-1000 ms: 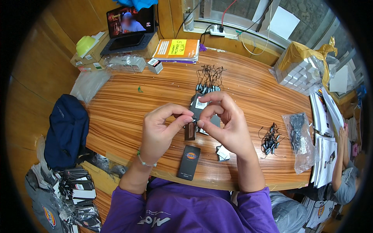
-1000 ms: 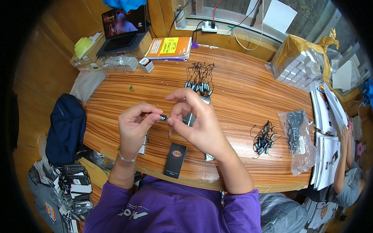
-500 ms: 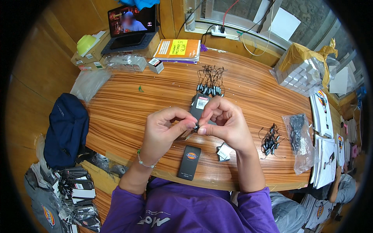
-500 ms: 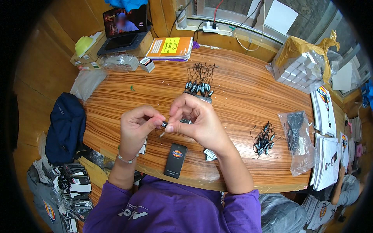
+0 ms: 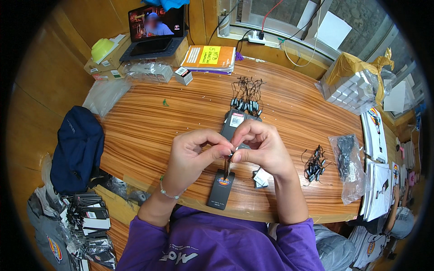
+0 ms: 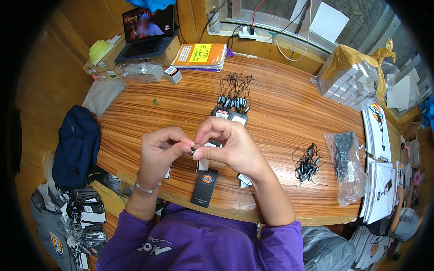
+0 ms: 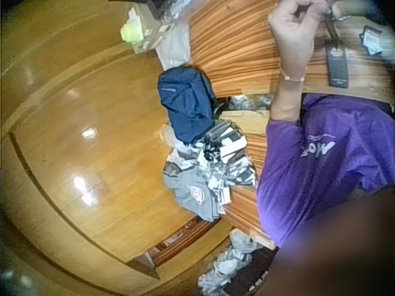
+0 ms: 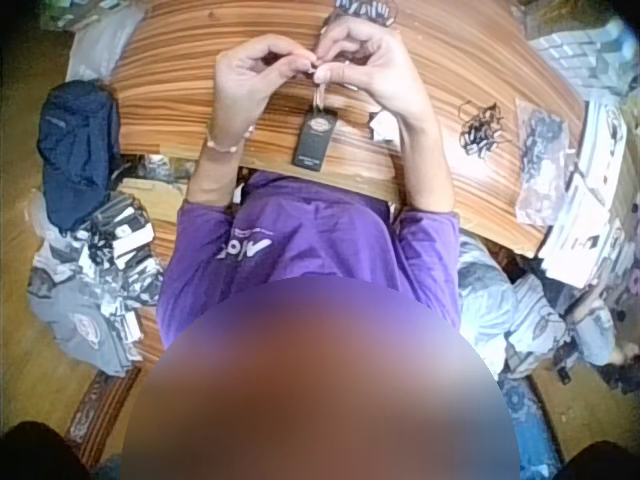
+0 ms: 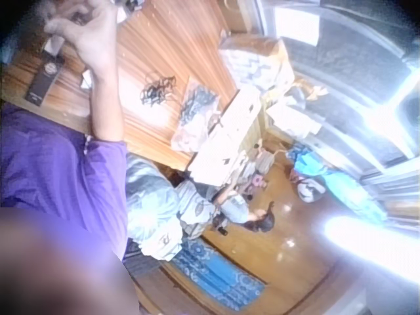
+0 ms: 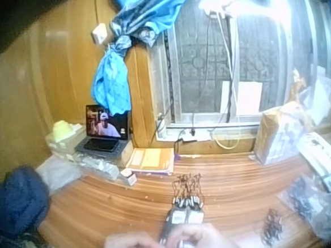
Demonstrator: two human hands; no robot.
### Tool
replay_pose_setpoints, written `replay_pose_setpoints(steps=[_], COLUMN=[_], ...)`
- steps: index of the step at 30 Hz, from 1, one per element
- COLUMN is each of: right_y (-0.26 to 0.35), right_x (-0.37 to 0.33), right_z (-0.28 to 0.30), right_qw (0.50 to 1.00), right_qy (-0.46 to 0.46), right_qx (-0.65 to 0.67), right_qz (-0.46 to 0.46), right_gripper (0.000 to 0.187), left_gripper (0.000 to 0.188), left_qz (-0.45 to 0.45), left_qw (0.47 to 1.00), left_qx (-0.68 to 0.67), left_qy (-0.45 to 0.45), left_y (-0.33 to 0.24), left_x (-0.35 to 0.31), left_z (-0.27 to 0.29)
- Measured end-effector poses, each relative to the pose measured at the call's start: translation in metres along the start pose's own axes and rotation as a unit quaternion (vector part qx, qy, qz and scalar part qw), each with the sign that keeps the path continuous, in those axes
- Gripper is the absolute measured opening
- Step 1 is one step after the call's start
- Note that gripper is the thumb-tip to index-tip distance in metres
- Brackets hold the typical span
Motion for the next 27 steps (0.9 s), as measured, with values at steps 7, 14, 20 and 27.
replay_pose_setpoints(steps=[7, 14, 20, 27], right_y=[-0.012, -0.029, -0.029, -0.028], right_x=[0.007, 0.019, 0.021, 0.021], right_z=[0.005, 0.022, 0.024, 0.022], right_qw=[0.998, 0.968, 0.962, 0.959], right_qy=[0.038, -0.072, -0.093, -0.128], right_qx=[0.02, 0.239, 0.234, 0.221], right_qz=[-0.048, 0.037, 0.105, 0.125], right_gripper=[0.013, 0.016, 0.017, 0.018], left_gripper=[0.023, 0.022, 0.021, 0.015], left_qz=[-0.125, -0.163, -0.109, -0.019], left_qw=[0.956, 0.977, 0.988, 0.998], left_qx=[0.26, 0.125, 0.102, -0.027], left_qy=[-0.048, -0.065, -0.03, 0.053], left_y=[-0.001, 0.055, 0.063, 0.075], left_x=[0.024, 0.016, 0.023, 0.033], left_z=[0.005, -0.012, -0.02, -0.021])
Point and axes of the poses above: each hand's wrist, its own x-axis towards the middle knuckle, its own z-axis out of the back of the hand, y = z × x, the point moved 1 cm from there along x, towards the middle knuckle, and after that the axes turned 1 degree about z, right-handed, at the moved point
